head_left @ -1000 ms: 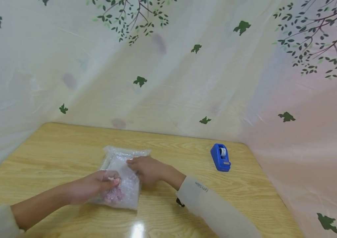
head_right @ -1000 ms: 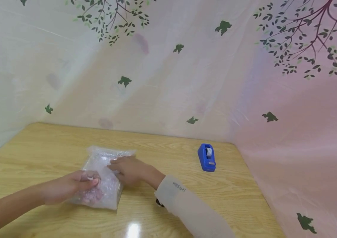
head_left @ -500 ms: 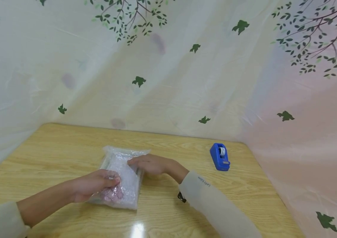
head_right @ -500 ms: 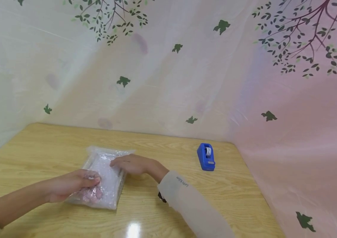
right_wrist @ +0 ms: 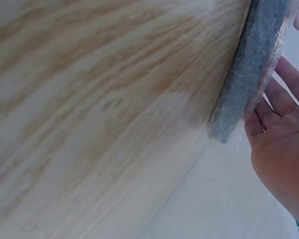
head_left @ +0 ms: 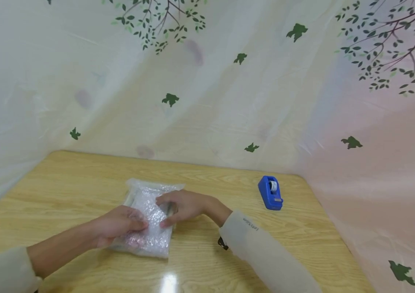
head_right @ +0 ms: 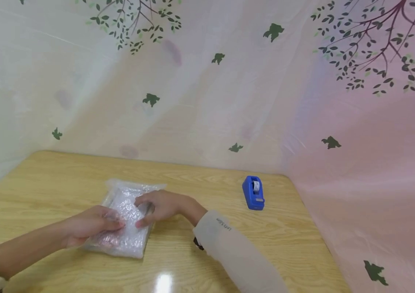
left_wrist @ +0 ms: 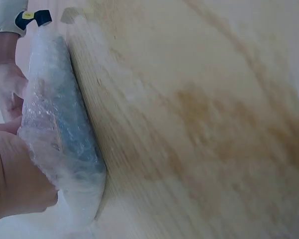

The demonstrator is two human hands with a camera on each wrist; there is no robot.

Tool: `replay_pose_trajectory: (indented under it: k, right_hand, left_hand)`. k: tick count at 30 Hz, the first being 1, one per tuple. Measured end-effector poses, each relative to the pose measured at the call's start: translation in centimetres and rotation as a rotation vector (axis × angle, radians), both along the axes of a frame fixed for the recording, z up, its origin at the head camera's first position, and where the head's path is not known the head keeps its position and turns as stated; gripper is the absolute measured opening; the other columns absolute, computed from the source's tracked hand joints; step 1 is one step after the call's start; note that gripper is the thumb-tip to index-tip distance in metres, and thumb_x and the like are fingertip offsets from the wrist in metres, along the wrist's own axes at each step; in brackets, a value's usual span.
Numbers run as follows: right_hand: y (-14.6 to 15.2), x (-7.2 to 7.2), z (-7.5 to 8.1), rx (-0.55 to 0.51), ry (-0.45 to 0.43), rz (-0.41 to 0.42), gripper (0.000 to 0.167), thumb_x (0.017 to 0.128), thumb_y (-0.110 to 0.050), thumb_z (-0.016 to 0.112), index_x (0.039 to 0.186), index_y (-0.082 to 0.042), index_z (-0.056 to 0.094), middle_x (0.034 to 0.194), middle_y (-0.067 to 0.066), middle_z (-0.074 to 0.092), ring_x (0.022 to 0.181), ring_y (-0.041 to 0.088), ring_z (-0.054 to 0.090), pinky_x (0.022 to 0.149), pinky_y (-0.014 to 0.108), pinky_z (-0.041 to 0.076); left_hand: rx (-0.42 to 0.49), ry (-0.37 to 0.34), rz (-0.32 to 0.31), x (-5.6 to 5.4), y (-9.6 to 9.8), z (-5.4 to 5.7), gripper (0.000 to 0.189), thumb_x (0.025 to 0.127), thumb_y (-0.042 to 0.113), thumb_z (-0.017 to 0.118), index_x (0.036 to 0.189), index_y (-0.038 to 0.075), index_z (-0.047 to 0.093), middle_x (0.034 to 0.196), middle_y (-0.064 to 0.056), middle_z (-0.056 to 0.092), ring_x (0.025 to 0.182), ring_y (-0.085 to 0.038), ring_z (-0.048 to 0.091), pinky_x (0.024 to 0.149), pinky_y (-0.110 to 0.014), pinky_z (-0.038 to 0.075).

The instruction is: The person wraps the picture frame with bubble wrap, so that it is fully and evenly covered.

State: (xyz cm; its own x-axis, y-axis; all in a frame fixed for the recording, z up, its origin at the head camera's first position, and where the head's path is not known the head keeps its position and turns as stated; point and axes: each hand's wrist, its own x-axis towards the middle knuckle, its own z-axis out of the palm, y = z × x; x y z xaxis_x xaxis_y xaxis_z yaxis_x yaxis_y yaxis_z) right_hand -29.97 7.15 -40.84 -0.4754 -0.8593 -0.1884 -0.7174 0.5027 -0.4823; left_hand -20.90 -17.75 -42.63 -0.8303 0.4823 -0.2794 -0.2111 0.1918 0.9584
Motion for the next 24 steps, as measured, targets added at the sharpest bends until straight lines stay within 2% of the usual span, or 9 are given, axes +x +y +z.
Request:
replay_pose_trajectory:
  k: [2,6,10,14,18,21,24]
  right_hand:
    - [-0.1,0.0,0.0,0.003,0.031,0.018,0.075,0.092,-0.054,0.07,0.152,-0.014,0.049,0.159,0.001,0.043,0.145,0.018,0.041,0.118,0.033,0.03]
    - [-0.3,0.0,-0.1,0.001,0.069,0.044,0.072,0.092,-0.052,0.071,0.149,-0.013,0.051,0.158,0.004,0.045,0.144,0.019,0.042,0.118,0.032,0.03]
    - [-0.4,0.1,-0.4,0.001,0.096,0.044,0.07,0.092,-0.052,0.072,0.147,-0.013,0.053,0.157,0.004,0.047,0.143,0.019,0.044,0.118,0.032,0.03]
    - [-0.4,0.2,-0.5,0.007,0.111,0.042,0.067,0.092,-0.053,0.072,0.146,-0.015,0.055,0.156,0.004,0.048,0.143,0.018,0.044,0.118,0.032,0.031]
    - [-0.5,0.4,-0.6,0.021,0.107,0.034,0.064,0.094,-0.052,0.071,0.145,-0.017,0.055,0.156,0.003,0.047,0.145,0.018,0.042,0.118,0.033,0.03]
    - [-0.5,0.4,-0.7,0.028,0.109,0.032,0.063,0.094,-0.052,0.07,0.145,-0.018,0.055,0.157,0.003,0.046,0.145,0.018,0.041,0.118,0.032,0.03]
    - [-0.6,0.5,-0.6,0.032,0.112,0.036,0.062,0.095,-0.051,0.07,0.145,-0.018,0.055,0.157,0.003,0.046,0.145,0.018,0.041,0.119,0.032,0.029]
  left_hand:
    - [-0.016,0.008,0.043,0.1,0.0,-0.1,0.01,0.098,0.009,0.066,0.095,-0.001,0.065,0.081,-0.003,0.065,0.073,-0.014,0.062,0.066,-0.028,0.057]
    - [-0.062,0.039,0.1,0.4,0.2,0.1,0.014,0.097,0.009,0.067,0.1,-0.004,0.063,0.083,-0.005,0.064,0.072,-0.015,0.062,0.064,-0.027,0.056]
    - [-0.156,0.105,0.149,0.4,0.2,0.5,0.019,0.096,0.009,0.068,0.106,-0.007,0.063,0.083,-0.008,0.064,0.072,-0.018,0.062,0.063,-0.029,0.055]
    - [-0.272,0.171,0.164,0.2,-0.4,1.3,0.033,0.093,0.006,0.07,0.12,-0.009,0.059,0.089,-0.011,0.066,0.074,-0.02,0.066,0.065,-0.034,0.058]
    - [-0.398,0.269,0.11,0.3,-1.4,2.1,0.052,0.088,0.008,0.078,0.131,-0.009,0.055,0.095,-0.011,0.068,0.078,-0.02,0.067,0.068,-0.035,0.058]
    - [-0.477,0.354,0.024,0.8,-2.7,2.5,0.062,0.085,0.016,0.083,0.135,-0.007,0.054,0.093,-0.006,0.068,0.081,-0.019,0.066,0.069,-0.034,0.056]
    - [-0.501,0.398,-0.075,1.3,-4.0,2.7,0.074,0.082,0.023,0.088,0.139,-0.006,0.05,0.09,-0.003,0.066,0.083,-0.019,0.064,0.071,-0.031,0.054]
